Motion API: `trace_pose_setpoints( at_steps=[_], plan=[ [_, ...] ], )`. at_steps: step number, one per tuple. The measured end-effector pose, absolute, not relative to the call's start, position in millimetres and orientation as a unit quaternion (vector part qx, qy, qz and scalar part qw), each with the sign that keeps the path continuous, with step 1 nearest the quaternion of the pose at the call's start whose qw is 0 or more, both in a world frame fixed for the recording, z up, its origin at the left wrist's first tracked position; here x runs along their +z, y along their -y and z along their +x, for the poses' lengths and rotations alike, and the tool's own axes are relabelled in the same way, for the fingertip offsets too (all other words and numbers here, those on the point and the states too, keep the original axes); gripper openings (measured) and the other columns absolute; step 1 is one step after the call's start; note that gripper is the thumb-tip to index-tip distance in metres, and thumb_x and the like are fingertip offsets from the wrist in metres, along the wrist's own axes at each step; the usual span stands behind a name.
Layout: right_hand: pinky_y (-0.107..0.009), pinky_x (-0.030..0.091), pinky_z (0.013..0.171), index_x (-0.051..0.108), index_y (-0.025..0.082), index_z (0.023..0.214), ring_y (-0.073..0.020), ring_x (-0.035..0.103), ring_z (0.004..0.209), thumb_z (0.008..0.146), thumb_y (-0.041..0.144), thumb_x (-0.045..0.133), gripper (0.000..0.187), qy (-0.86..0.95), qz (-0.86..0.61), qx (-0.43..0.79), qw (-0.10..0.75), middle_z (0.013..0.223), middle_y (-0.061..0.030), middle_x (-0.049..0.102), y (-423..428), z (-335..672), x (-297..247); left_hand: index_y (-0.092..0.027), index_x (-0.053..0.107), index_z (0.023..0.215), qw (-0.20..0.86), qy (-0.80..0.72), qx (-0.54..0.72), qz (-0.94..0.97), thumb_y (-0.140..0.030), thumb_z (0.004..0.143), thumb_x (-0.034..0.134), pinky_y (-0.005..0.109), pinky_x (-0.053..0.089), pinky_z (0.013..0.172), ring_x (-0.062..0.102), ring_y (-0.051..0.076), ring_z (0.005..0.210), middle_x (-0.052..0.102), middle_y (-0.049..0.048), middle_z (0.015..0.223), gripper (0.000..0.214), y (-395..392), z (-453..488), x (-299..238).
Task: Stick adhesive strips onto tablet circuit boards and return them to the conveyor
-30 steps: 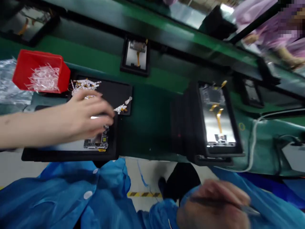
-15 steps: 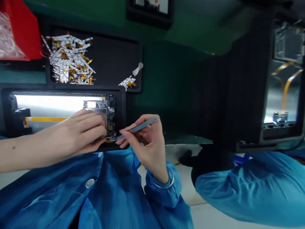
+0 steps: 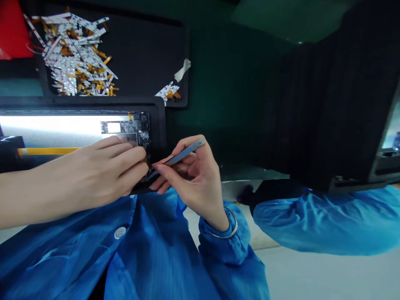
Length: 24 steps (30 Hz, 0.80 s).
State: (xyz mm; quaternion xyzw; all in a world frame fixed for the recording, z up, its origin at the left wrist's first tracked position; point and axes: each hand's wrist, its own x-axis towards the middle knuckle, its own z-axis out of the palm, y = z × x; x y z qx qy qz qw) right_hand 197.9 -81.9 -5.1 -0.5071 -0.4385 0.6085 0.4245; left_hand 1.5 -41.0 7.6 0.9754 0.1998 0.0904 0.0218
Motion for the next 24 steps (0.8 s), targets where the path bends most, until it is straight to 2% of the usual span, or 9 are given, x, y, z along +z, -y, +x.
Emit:
trace_pose_setpoints(
  at_steps=[3, 7, 10, 13, 17, 21, 24],
  plan=[
    [-0.021, 0.060, 0.039, 0.046, 0.027, 0.094, -0.0152, 0.072, 0.050, 0.083, 0.011, 0.079, 0.038, 0.425, -0.508, 0.620, 0.420, 0.080, 0.0092, 0.076, 82.9, 196.8, -7.1, -0.014, 0.060, 0.081, 0.012, -0.173, 0.069, 0.983, -0.005, 0.093, 0.034, 0.035, 0.047, 0.058, 0.058, 0.023, 0.062, 0.052, 0.0059, 0.073, 0.030, 43.1, 2.5, 10.8],
    [-0.022, 0.061, 0.041, 0.047, 0.027, 0.092, -0.0148, 0.072, 0.050, 0.085, 0.014, 0.078, 0.034, 0.426, -0.511, 0.595, 0.452, 0.078, 0.0088, 0.077, 87.1, 193.2, -9.8, -0.011, 0.064, 0.091, -0.013, -0.157, 0.077, 0.985, -0.005, 0.094, 0.036, 0.036, 0.049, 0.059, 0.058, 0.023, 0.062, 0.053, 0.0058, 0.073, 0.029, 45.1, 3.2, 8.5],
    [-0.022, 0.056, 0.035, 0.046, 0.028, 0.092, -0.0143, 0.069, 0.044, 0.087, 0.014, 0.076, 0.033, 0.427, -0.517, 0.578, 0.465, 0.078, 0.0086, 0.076, 91.2, 190.5, -11.9, -0.013, 0.064, 0.088, -0.025, -0.135, 0.096, 0.986, -0.003, 0.095, 0.035, 0.034, 0.047, 0.056, 0.056, 0.020, 0.059, 0.052, 0.0044, 0.071, 0.032, 37.6, -0.3, 4.7],
    [-0.022, 0.050, 0.032, 0.044, 0.029, 0.093, -0.0131, 0.065, 0.040, 0.088, 0.014, 0.074, 0.034, 0.425, -0.543, 0.561, 0.458, 0.080, 0.0085, 0.076, 95.8, 188.3, -13.8, -0.015, 0.060, 0.085, 0.077, -0.143, 0.148, 0.976, -0.010, 0.101, 0.033, 0.031, 0.045, 0.056, 0.057, 0.016, 0.064, 0.056, 0.0047, 0.077, 0.032, 25.7, -11.1, 4.1],
    [-0.021, 0.051, 0.034, 0.043, 0.029, 0.096, -0.0122, 0.067, 0.042, 0.090, 0.013, 0.072, 0.033, 0.418, -0.557, 0.541, 0.471, 0.083, 0.0078, 0.078, 101.0, 185.4, -17.1, -0.015, 0.058, 0.100, 0.264, -0.227, 0.165, 0.923, -0.021, 0.104, 0.042, 0.028, 0.054, 0.072, 0.064, 0.016, 0.089, 0.060, 0.0090, 0.101, 0.017, 20.0, -32.6, 6.1],
    [-0.019, 0.051, 0.035, 0.044, 0.027, 0.097, -0.0118, 0.068, 0.043, 0.090, 0.012, 0.072, 0.033, 0.407, -0.552, 0.536, 0.493, 0.083, 0.0063, 0.078, 102.3, 182.9, -17.7, -0.017, 0.060, 0.114, 0.250, -0.211, 0.158, 0.932, -0.021, 0.105, 0.038, 0.037, 0.060, 0.090, 0.065, 0.024, 0.114, 0.065, 0.0151, 0.124, 0.024, 27.4, -44.6, 2.5],
    [-0.019, 0.053, 0.035, 0.043, 0.026, 0.096, -0.0125, 0.069, 0.044, 0.089, 0.013, 0.074, 0.034, 0.407, -0.556, 0.538, 0.486, 0.082, 0.0066, 0.078, 101.1, 181.7, -14.9, -0.018, 0.066, 0.113, 0.222, -0.210, 0.163, 0.938, -0.023, 0.104, 0.046, 0.043, 0.058, 0.100, 0.066, 0.028, 0.120, 0.071, 0.0143, 0.122, 0.023, 31.6, -42.7, 0.6]
  ],
)
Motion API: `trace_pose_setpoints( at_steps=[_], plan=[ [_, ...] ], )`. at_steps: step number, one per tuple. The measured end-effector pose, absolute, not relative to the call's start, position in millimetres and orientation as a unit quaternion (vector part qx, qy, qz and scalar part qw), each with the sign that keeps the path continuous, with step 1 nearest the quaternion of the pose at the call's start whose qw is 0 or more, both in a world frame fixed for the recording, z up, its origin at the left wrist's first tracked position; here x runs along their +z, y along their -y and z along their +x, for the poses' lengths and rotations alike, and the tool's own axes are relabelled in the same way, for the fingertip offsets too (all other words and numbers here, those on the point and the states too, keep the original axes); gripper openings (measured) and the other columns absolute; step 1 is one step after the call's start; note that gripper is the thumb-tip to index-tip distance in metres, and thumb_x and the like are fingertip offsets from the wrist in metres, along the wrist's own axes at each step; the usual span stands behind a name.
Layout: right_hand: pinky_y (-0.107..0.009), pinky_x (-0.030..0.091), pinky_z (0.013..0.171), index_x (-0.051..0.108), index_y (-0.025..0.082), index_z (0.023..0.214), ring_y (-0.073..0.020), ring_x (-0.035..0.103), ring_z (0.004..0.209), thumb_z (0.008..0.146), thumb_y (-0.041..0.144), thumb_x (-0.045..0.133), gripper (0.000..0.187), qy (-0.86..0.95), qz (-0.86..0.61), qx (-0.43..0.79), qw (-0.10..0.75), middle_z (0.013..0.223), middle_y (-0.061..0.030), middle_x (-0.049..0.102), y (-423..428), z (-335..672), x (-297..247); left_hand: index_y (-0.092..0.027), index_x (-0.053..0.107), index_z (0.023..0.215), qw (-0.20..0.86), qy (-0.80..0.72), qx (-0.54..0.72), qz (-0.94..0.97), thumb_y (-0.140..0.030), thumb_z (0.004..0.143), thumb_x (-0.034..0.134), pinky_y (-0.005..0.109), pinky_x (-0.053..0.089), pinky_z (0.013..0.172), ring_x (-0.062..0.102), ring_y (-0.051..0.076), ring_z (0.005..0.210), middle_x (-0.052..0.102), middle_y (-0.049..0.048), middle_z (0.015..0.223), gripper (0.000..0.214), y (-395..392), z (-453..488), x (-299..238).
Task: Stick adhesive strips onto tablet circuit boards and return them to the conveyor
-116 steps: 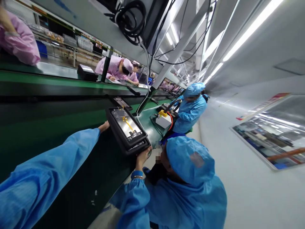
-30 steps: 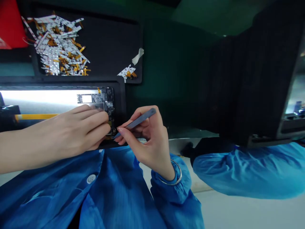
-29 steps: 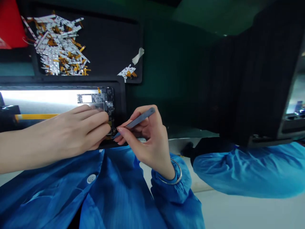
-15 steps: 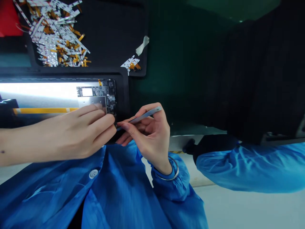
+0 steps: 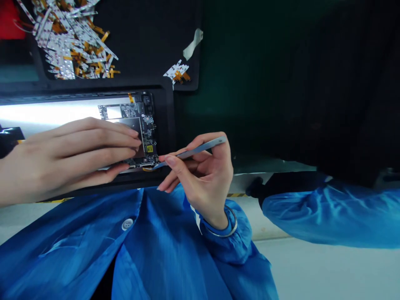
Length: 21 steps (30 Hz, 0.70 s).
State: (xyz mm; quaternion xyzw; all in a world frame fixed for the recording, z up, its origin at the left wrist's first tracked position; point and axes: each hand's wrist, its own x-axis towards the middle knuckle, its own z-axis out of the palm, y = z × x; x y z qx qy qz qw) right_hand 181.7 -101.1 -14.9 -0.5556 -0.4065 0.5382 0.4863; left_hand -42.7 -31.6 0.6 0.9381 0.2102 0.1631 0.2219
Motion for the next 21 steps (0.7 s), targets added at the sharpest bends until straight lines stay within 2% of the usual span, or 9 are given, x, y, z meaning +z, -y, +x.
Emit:
trace_pose_setpoints(
  at_steps=[5, 8, 11, 15, 18, 21],
  plan=[
    [-0.020, 0.057, 0.038, 0.043, 0.027, 0.097, -0.0137, 0.071, 0.047, 0.089, 0.012, 0.073, 0.034, 0.402, -0.566, 0.542, 0.473, 0.083, 0.0065, 0.078, 99.5, 181.8, -10.8, -0.020, 0.069, 0.102, 0.187, -0.214, 0.154, 0.946, -0.026, 0.105, 0.045, 0.039, 0.060, 0.090, 0.071, 0.028, 0.109, 0.075, 0.0085, 0.114, 0.024, 31.4, -37.8, 1.8],
    [-0.020, 0.058, 0.038, 0.043, 0.028, 0.098, -0.0137, 0.071, 0.048, 0.091, 0.012, 0.070, 0.032, 0.401, -0.569, 0.545, 0.468, 0.083, 0.0076, 0.077, 98.7, 184.4, -11.0, -0.021, 0.067, 0.108, 0.180, -0.206, 0.152, 0.950, -0.027, 0.106, 0.043, 0.038, 0.058, 0.098, 0.069, 0.026, 0.116, 0.073, 0.0083, 0.121, 0.025, 32.0, -41.3, -0.2],
    [-0.021, 0.060, 0.042, 0.043, 0.027, 0.098, -0.0149, 0.073, 0.052, 0.090, 0.014, 0.073, 0.033, 0.414, -0.551, 0.561, 0.459, 0.083, 0.0060, 0.078, 97.4, 188.2, -11.5, -0.015, 0.065, 0.115, 0.162, -0.191, 0.140, 0.958, -0.026, 0.106, 0.044, 0.037, 0.054, 0.108, 0.066, 0.026, 0.122, 0.071, 0.0117, 0.127, 0.025, 33.8, -46.3, -1.6],
    [-0.020, 0.058, 0.040, 0.044, 0.027, 0.096, -0.0154, 0.073, 0.050, 0.089, 0.015, 0.075, 0.034, 0.397, -0.547, 0.569, 0.468, 0.081, 0.0060, 0.078, 96.0, 188.7, -11.9, -0.014, 0.065, 0.113, 0.195, -0.203, 0.146, 0.948, -0.025, 0.106, 0.044, 0.034, 0.050, 0.112, 0.064, 0.024, 0.124, 0.071, 0.0129, 0.125, 0.025, 36.2, -47.1, -1.0],
    [-0.021, 0.055, 0.038, 0.044, 0.027, 0.096, -0.0142, 0.070, 0.046, 0.090, 0.015, 0.074, 0.032, 0.391, -0.550, 0.563, 0.478, 0.081, 0.0062, 0.078, 95.6, 184.5, -15.2, -0.016, 0.065, 0.108, 0.222, -0.207, 0.149, 0.941, -0.025, 0.104, 0.048, 0.040, 0.055, 0.106, 0.063, 0.028, 0.122, 0.070, 0.0137, 0.118, 0.020, 39.0, -41.5, -1.2],
    [-0.023, 0.054, 0.036, 0.046, 0.027, 0.099, -0.0136, 0.068, 0.045, 0.091, 0.013, 0.072, 0.030, 0.439, -0.541, 0.527, 0.487, 0.083, 0.0061, 0.076, 97.7, 184.5, -20.4, -0.012, 0.065, 0.104, 0.197, -0.189, 0.147, 0.951, -0.022, 0.101, 0.052, 0.048, 0.059, 0.097, 0.063, 0.035, 0.118, 0.069, 0.0168, 0.113, 0.016, 42.0, -35.1, -0.1]
  ],
)
